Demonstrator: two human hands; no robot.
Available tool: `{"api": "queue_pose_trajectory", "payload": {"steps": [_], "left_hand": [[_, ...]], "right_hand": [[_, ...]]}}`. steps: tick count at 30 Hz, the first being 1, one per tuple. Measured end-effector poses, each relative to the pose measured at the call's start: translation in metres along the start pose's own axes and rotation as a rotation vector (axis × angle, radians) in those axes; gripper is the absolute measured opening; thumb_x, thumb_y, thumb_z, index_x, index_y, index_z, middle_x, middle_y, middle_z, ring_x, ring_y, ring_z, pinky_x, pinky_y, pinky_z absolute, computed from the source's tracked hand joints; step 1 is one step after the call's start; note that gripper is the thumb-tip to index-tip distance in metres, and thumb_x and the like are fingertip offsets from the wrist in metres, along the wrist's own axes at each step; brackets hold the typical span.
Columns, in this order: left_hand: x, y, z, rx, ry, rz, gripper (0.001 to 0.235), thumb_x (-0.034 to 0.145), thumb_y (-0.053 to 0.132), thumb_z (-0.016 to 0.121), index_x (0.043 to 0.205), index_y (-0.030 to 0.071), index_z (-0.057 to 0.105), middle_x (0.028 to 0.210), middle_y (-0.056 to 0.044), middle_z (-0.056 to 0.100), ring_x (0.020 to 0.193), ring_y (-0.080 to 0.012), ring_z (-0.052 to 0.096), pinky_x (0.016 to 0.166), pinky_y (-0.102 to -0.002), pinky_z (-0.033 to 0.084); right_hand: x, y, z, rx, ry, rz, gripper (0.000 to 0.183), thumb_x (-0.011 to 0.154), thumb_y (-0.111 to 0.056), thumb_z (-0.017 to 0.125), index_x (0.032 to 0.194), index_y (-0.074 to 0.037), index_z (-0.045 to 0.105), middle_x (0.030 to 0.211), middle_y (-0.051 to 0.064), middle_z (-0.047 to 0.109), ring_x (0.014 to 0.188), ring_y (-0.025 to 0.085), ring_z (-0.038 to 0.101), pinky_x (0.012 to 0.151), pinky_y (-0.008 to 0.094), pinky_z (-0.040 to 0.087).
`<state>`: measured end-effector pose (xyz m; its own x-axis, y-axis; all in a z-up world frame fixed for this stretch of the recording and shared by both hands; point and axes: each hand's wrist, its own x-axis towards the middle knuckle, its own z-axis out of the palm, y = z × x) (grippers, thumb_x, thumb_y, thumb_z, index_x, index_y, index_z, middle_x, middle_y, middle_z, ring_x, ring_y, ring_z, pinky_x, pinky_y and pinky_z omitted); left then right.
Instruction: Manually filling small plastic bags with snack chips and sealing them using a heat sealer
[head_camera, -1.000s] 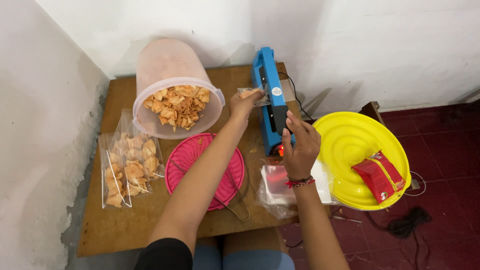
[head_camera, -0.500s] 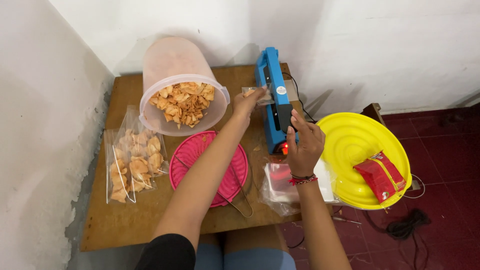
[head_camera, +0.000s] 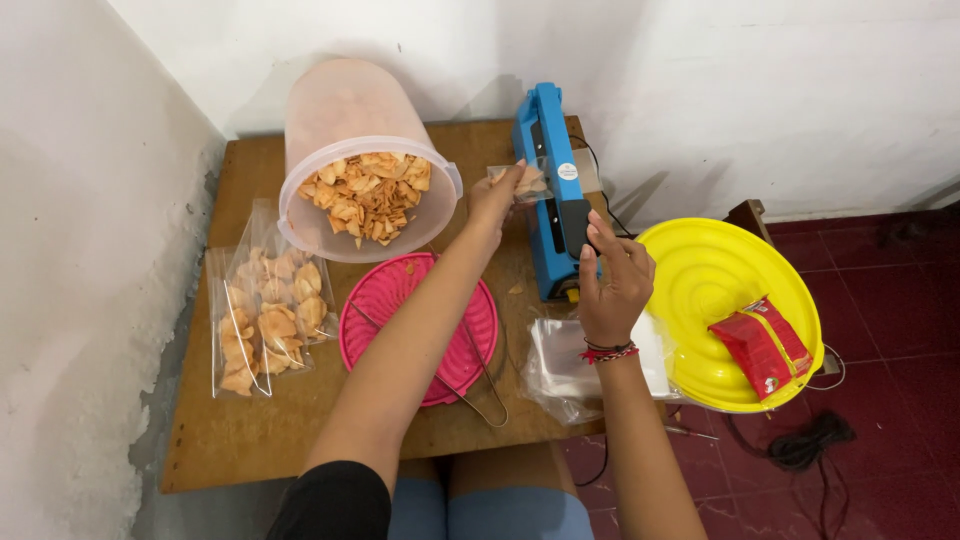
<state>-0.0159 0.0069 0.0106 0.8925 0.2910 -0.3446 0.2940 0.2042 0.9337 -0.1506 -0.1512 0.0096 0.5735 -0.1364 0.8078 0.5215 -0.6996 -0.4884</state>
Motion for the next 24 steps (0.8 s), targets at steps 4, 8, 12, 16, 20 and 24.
{"api": "queue_pose_trajectory", "payload": {"steps": [4,8,12,16,20,24], "left_hand": [[0.001,-0.001,-0.001,0.023,-0.011,0.003,0.07,0.081,0.05,0.086,0.126,-0.002,0.075,0.103,-0.016,0.074,0.095,-0.0245,0.077,0.076,-0.036,0.062],[0.011,-0.011,0.001,0.01,-0.04,0.029,0.063,0.081,0.049,0.087,0.119,0.0,0.074,0.089,-0.009,0.07,0.077,-0.0192,0.072,0.065,-0.031,0.058],[0.021,-0.012,0.003,0.051,-0.043,0.034,0.062,0.078,0.048,0.091,0.116,0.002,0.075,0.085,-0.007,0.071,0.073,-0.0206,0.073,0.062,-0.033,0.058],[0.013,-0.008,-0.001,0.051,-0.03,0.06,0.053,0.078,0.047,0.09,0.107,0.005,0.076,0.075,-0.006,0.068,0.063,-0.0188,0.07,0.055,-0.03,0.055],[0.008,-0.004,0.004,0.019,-0.031,0.061,0.057,0.074,0.042,0.094,0.112,0.002,0.076,0.084,-0.007,0.071,0.071,-0.0179,0.072,0.061,-0.03,0.057],[0.022,-0.011,0.009,0.025,-0.031,0.075,0.059,0.075,0.042,0.095,0.112,0.001,0.075,0.087,-0.008,0.071,0.074,-0.02,0.071,0.064,-0.032,0.058]], "right_hand": [[-0.001,0.0,0.0,-0.01,0.007,-0.008,0.019,0.108,-0.016,0.068,0.123,-0.014,0.081,0.135,0.004,0.079,0.106,0.022,0.07,0.096,0.041,0.048],[-0.004,0.0,0.0,-0.043,0.021,-0.037,0.02,0.11,-0.017,0.067,0.123,-0.014,0.081,0.135,0.002,0.079,0.103,0.02,0.07,0.095,0.038,0.049],[0.0,0.002,0.003,-0.055,0.038,-0.044,0.019,0.107,-0.015,0.069,0.122,-0.014,0.081,0.133,0.004,0.08,0.101,0.021,0.07,0.095,0.04,0.05],[-0.001,0.0,0.003,-0.044,0.036,-0.03,0.019,0.108,-0.016,0.069,0.121,-0.013,0.082,0.132,0.004,0.08,0.1,0.02,0.071,0.094,0.038,0.049],[0.005,-0.006,-0.001,-0.061,0.027,-0.033,0.019,0.107,-0.015,0.07,0.12,-0.012,0.082,0.129,0.005,0.081,0.101,0.022,0.071,0.094,0.04,0.05],[0.017,-0.013,-0.008,-0.154,-0.007,-0.094,0.016,0.103,-0.012,0.075,0.117,-0.009,0.083,0.124,0.008,0.082,0.098,0.024,0.071,0.093,0.043,0.052]]}}
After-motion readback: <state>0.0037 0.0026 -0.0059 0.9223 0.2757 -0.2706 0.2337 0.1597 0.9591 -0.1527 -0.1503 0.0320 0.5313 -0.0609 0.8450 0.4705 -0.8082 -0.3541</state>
